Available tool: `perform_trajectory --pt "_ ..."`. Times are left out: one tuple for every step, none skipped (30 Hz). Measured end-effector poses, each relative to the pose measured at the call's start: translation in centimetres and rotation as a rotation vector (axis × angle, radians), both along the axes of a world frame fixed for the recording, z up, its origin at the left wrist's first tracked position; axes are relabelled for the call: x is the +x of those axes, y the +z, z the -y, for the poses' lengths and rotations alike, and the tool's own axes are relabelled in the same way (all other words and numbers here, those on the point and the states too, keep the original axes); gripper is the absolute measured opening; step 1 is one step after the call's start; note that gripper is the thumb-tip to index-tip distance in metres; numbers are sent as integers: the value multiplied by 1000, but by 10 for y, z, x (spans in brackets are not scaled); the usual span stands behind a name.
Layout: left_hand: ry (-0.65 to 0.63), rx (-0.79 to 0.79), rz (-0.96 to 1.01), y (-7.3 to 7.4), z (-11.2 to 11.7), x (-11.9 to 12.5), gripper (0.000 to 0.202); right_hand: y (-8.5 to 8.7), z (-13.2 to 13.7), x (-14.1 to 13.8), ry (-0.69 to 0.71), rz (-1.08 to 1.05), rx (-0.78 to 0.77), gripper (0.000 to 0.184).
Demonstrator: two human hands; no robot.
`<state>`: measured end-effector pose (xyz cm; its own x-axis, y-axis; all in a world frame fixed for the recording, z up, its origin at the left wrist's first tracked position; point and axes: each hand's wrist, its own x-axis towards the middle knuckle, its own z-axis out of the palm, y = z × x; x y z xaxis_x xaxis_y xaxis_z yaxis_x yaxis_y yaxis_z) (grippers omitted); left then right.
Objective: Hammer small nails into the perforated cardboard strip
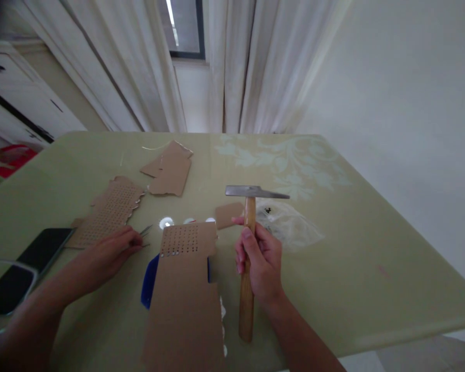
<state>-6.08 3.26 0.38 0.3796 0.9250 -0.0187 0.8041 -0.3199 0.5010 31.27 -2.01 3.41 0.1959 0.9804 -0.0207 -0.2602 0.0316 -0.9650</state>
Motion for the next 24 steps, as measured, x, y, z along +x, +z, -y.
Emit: perform_trajectory --pt "23 21 42 2 -1 1 28 0 0 0 -4 2 -2 38" --pt "50 41 94 6 -1 3 28 0 1 0 -4 4 -5 39" --pt "85 67 158 11 0 7 27 -1 1 0 -1 4 -6 39" --pt "124 95 230 18 2 13 26 -1 2 0 3 2 -6 40" --pt "159 125 305 26 4 21 25 -1 2 0 8 -1 -7 40" --pt "194 164 384 34 8 31 22 -2 2 0 15 -3 -9 40" --pt "206 186 450 41 12 43 21 -2 2 0 22 -4 -13 40" --pt "178 187 496 47 15 55 20 -2 2 0 29 -3 -18 40" --pt "127 185 530 50 19 66 17 -2 2 0 35 0 -22 40" --pt "90 174 560 51 22 77 16 -2 2 0 41 2 -25 40" --pt "70 155 587 49 24 86 17 -3 2 0 46 4 -26 41" --pt "72 139 619 46 26 93 18 -3 2 -1 50 6 -27 41" --pt "93 127 650 41 27 99 18 -4 2 -1 55 9 -28 42" --pt "117 120 674 37 28 102 18 -4 2 -2 60 13 -30 42" --pt "135 121 690 32 28 104 17 -4 2 -3 62 16 -31 43" --pt "140 128 698 29 29 105 17 -4 2 -3 64 17 -33 43" --pt "134 138 697 26 30 105 16 -4 2 -4 67 16 -34 44" --pt "122 148 689 24 31 104 16 -4 2 -5 70 13 -34 44" --pt "108 156 679 23 32 103 15 -4 2 -5 73 9 -34 44" --pt "101 163 672 22 34 101 14 -4 2 -6 76 6 -37 44" --pt "98 170 663 21 35 100 12 -4 2 -6 80 6 -40 44" --pt "96 177 648 21 36 99 10 -4 2 -7 86 8 -41 44" --pt "92 188 632 20 37 98 8 -5 2 -7 90 13 -44 44" --pt "81 201 615 19 37 98 7 -5 2 -7 96 19 -48 45"
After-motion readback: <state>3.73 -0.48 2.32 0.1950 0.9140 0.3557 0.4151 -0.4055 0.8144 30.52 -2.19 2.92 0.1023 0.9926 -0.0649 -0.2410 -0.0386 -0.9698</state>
